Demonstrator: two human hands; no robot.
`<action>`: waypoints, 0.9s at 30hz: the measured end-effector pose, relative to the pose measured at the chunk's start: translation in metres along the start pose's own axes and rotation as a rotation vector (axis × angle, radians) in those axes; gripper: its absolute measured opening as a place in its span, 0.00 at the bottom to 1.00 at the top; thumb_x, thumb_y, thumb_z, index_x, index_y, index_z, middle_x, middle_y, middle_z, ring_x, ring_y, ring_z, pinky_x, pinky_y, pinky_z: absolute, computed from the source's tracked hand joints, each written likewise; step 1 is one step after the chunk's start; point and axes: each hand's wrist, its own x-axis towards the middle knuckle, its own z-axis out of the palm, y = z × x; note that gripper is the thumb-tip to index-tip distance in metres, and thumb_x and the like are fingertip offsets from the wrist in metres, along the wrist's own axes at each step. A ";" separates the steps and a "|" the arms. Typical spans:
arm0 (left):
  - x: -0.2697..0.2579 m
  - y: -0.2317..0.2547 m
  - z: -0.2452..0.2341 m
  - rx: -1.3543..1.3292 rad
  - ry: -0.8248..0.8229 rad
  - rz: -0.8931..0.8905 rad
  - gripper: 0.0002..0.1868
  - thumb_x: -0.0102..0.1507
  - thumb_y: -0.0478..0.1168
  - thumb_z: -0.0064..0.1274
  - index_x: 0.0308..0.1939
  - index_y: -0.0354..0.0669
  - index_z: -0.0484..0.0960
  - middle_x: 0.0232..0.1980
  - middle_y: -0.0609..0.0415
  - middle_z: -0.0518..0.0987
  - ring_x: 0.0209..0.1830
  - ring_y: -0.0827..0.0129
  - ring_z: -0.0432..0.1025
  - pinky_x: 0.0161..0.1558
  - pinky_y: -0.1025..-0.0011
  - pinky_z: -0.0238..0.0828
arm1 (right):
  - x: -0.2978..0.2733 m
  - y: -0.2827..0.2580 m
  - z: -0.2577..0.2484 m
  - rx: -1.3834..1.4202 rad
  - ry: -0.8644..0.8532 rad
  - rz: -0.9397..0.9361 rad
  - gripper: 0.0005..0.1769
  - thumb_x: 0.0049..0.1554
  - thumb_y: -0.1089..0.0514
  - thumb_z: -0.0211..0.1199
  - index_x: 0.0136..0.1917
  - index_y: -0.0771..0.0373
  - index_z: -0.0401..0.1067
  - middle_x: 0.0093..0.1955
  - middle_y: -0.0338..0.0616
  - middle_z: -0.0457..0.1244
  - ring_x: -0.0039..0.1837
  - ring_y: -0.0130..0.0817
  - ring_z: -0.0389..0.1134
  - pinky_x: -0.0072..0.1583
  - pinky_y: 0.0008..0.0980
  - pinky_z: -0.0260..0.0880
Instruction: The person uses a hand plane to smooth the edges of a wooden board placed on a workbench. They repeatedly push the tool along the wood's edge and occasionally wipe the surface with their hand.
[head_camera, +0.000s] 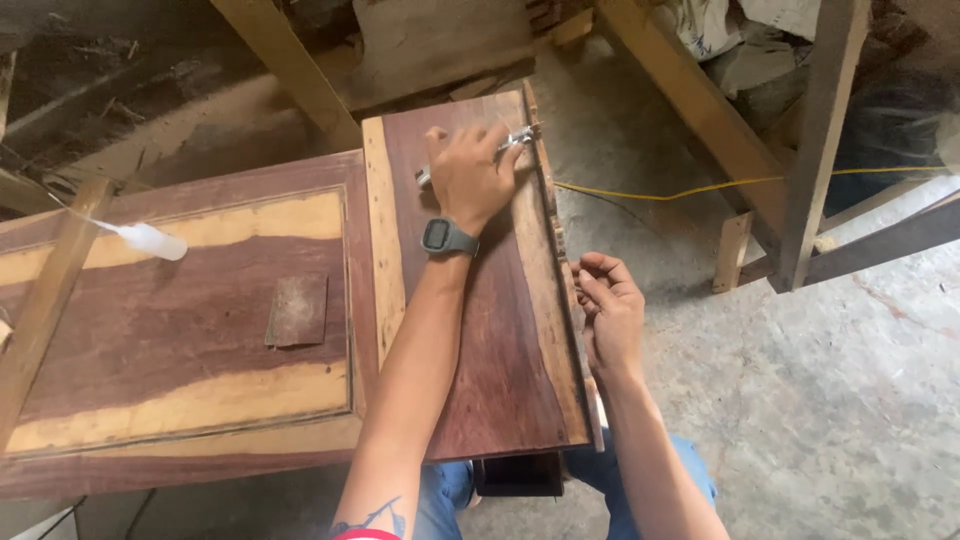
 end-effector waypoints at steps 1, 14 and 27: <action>0.001 0.006 -0.009 -0.031 -0.026 -0.011 0.13 0.66 0.57 0.52 0.41 0.56 0.81 0.32 0.55 0.78 0.35 0.58 0.77 0.46 0.59 0.67 | -0.001 0.000 0.000 0.004 0.014 0.019 0.11 0.60 0.69 0.58 0.57 0.66 0.70 0.46 0.50 0.69 0.46 0.31 0.73 0.47 0.21 0.69; -0.009 -0.013 0.010 -0.002 0.035 0.067 0.13 0.64 0.61 0.53 0.37 0.61 0.81 0.28 0.61 0.76 0.32 0.65 0.76 0.56 0.59 0.59 | 0.004 0.009 -0.010 0.027 -0.010 -0.010 0.11 0.60 0.69 0.58 0.57 0.67 0.70 0.46 0.51 0.68 0.47 0.32 0.73 0.47 0.21 0.69; -0.009 0.001 -0.025 -0.120 -0.017 0.152 0.10 0.62 0.55 0.59 0.34 0.59 0.82 0.25 0.61 0.78 0.27 0.65 0.76 0.48 0.64 0.65 | 0.005 0.004 -0.008 0.039 -0.044 -0.022 0.10 0.59 0.67 0.58 0.56 0.66 0.70 0.44 0.51 0.70 0.44 0.32 0.74 0.45 0.21 0.70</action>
